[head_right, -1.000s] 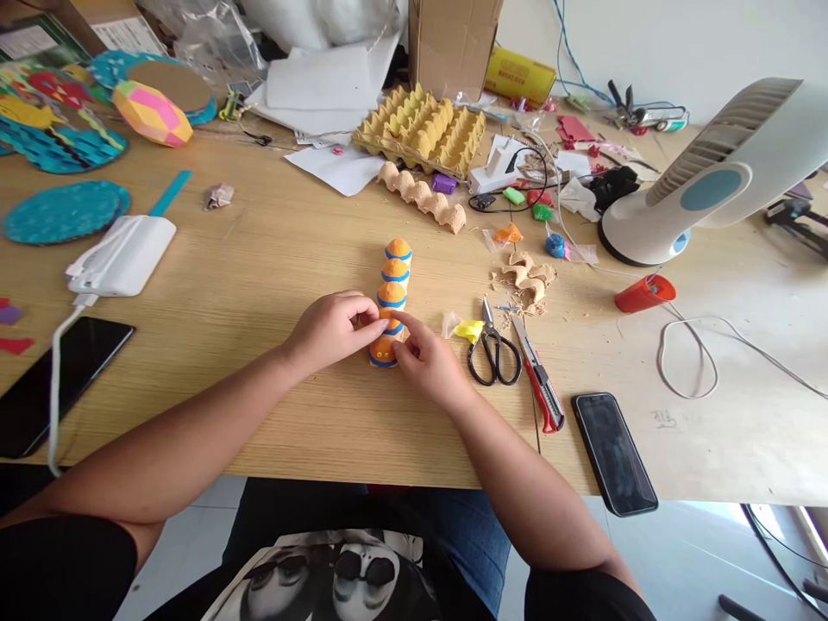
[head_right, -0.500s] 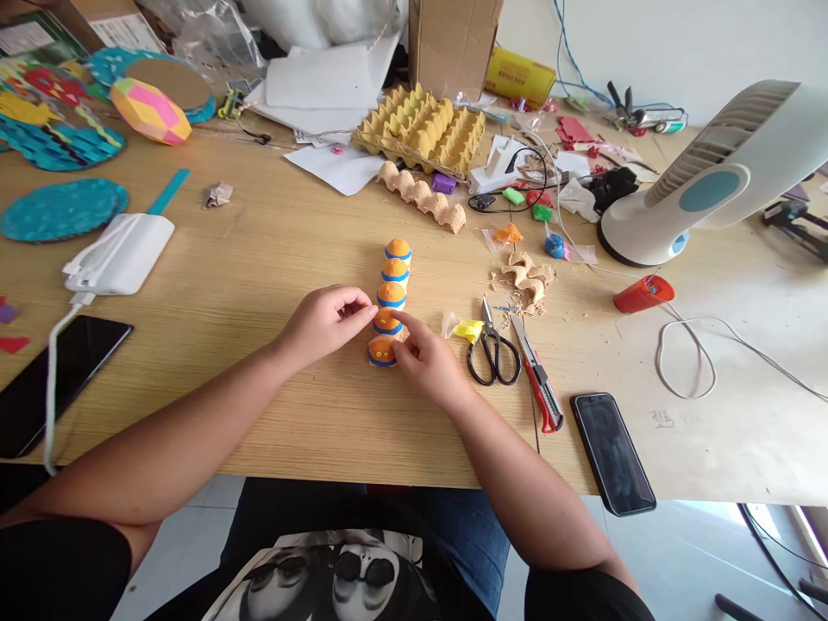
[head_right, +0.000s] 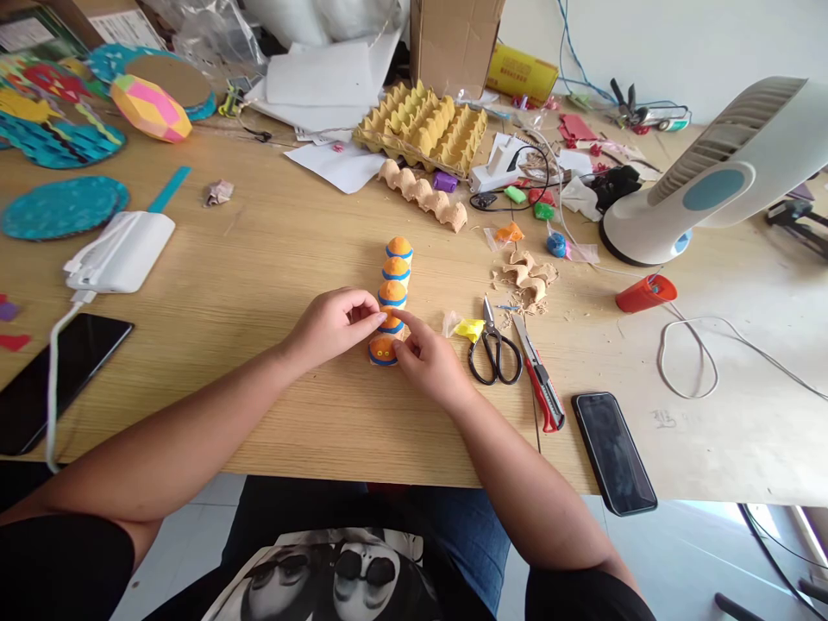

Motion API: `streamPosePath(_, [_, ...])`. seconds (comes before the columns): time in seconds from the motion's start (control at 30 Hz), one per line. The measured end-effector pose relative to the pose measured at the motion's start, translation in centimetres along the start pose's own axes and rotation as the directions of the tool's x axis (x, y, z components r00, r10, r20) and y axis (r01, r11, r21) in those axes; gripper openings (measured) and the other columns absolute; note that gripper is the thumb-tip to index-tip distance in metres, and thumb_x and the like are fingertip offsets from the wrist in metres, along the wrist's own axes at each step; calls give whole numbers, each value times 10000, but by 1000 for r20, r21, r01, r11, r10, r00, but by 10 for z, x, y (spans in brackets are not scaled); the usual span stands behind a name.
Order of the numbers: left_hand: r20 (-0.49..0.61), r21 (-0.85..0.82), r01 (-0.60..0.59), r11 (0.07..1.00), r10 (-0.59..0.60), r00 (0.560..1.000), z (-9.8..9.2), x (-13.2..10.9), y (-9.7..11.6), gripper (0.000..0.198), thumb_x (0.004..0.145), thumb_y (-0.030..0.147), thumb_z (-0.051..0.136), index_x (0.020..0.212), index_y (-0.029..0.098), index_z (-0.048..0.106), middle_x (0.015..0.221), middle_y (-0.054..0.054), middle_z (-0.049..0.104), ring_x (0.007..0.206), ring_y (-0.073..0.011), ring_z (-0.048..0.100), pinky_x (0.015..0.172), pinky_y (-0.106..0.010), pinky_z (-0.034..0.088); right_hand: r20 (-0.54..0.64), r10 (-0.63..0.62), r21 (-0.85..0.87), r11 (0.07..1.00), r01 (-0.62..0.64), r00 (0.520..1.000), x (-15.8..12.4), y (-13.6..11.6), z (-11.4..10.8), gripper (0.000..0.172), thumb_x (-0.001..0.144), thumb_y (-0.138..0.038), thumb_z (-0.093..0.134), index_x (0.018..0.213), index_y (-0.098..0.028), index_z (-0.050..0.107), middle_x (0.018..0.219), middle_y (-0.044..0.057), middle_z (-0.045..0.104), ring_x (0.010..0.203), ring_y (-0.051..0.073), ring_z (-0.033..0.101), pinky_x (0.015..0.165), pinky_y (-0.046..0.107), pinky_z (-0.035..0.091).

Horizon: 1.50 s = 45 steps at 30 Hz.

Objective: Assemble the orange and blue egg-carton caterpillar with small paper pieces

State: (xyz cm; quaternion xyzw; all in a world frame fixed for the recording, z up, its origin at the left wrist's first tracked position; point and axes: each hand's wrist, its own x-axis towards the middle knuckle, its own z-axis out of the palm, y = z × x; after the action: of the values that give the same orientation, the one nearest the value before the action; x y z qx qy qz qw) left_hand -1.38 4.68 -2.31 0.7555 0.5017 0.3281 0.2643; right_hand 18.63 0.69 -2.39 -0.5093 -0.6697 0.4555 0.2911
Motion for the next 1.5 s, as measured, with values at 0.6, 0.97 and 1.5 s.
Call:
streamPosePath(0.6, [-137,-107,-16,994,1,991,-4,1,-4,149,914,314,626,842,187,652,794,12,671,690,-114,571,650,-248,442,11,216,820,556,-132,976,4,-1,-10,342,932,-458,574,1145,-211,676,728,-10,616,579,120,501,529,246,400])
streamPosePath(0.97, [-115,341,-545,766,609,785,-5,-29,40,181,859,230,727,1036,259,706,1137,-46,706,1162,-259,589,1009,-443,502,142,53,943,296,-151,988,-8,-18,-10,545,984,-659,353,1309,-293,592,1232,86,710,1107,240,667,839,385,554])
streamPosePath(1.5, [-96,350,-525,776,587,804,-1,-31,32,72,849,337,770,906,299,749,1110,-23,713,1258,-286,502,1123,-518,385,314,-5,815,514,-267,949,-16,-24,0,805,890,-836,274,1488,-327,455,1149,100,686,895,221,634,828,382,512])
